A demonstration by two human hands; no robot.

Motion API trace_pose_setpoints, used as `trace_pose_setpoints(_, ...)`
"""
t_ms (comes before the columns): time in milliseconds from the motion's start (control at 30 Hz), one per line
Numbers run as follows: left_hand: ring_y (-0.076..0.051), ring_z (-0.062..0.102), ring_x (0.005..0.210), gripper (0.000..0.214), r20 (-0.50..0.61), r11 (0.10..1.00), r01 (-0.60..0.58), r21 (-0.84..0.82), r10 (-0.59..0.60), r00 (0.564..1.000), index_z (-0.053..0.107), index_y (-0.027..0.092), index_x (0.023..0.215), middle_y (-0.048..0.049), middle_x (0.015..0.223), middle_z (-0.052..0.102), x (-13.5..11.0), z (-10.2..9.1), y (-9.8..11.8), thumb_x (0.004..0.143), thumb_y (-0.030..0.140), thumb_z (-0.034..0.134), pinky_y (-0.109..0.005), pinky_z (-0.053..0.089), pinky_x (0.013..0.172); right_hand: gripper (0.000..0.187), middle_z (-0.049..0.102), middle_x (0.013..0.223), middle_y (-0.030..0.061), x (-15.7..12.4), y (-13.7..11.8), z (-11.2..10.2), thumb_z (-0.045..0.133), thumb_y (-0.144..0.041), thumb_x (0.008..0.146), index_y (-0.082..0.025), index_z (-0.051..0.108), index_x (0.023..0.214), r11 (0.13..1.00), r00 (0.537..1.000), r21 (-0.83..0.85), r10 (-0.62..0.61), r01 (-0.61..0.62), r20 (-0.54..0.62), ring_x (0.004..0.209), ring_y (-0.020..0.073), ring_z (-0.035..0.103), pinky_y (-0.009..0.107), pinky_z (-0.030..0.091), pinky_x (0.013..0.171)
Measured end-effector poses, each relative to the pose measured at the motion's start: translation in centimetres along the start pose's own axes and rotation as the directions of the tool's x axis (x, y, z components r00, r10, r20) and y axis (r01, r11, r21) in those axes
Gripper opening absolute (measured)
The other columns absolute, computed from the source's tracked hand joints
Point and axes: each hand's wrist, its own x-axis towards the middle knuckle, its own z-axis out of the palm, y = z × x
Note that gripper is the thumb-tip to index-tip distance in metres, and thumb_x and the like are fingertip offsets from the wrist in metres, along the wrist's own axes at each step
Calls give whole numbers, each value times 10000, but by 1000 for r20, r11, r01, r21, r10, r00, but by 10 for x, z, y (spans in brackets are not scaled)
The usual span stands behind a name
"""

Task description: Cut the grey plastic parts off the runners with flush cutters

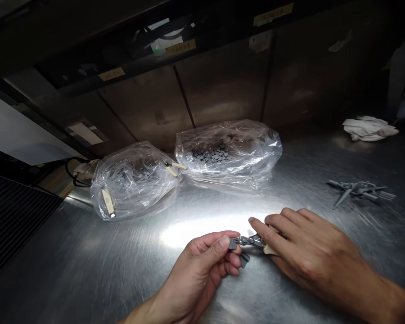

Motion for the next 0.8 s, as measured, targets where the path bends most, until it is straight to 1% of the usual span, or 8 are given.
trace_pose_setpoints(133, -93, 641, 695, 235, -10, 1000, 4, 4, -4, 1000, 812, 75, 1018, -65, 796, 722, 0, -1, -1, 862, 252, 809, -208, 521, 738, 262, 598, 767, 53, -2, -1, 1, 510, -66, 978, -70, 671, 1184, 1000, 1000, -18, -19, 19, -7, 688, 208, 504, 381, 297, 659)
trace_pose_setpoints(267, -92, 638, 696, 233, -9, 1000, 7, -6, -7, 1000, 813, 77, 1009, -64, 813, 722, 1, -1, -1, 851, 248, 820, -208, 515, 729, 286, 633, 799, 73, -4, 0, 2, 522, -58, 974, -51, 652, 1229, 999, 999, -23, -45, 44, -12, 711, 223, 540, 386, 313, 662)
trace_pose_setpoints(400, -94, 634, 698, 229, -18, 1000, 9, -3, -9, 1000, 813, 76, 1002, -65, 815, 718, 1, 0, -2, 850, 247, 820, -211, 510, 728, 288, 659, 813, 81, -5, 0, 3, 503, -49, 978, -49, 646, 1229, 998, 999, -22, -52, 52, -11, 721, 230, 576, 392, 327, 667)
trace_pose_setpoints(600, -98, 628, 704, 229, -27, 1000, 14, 11, -14, 1000, 818, 79, 998, -64, 792, 710, 1, 0, -1, 849, 253, 820, -212, 505, 743, 295, 667, 790, 63, -7, 0, 4, 486, -38, 978, -69, 652, 1220, 998, 999, -37, -53, 52, -14, 712, 216, 593, 389, 347, 671)
trace_pose_setpoints(800, -99, 619, 691, 250, -36, 999, 17, 28, -16, 999, 822, 79, 989, -65, 774, 710, 1, 1, -1, 822, 263, 844, -213, 506, 740, 276, 640, 757, 51, -7, 0, 5, 480, -59, 988, -81, 673, 1183, 999, 999, 2, -38, 38, -19, 686, 200, 584, 376, 360, 656)
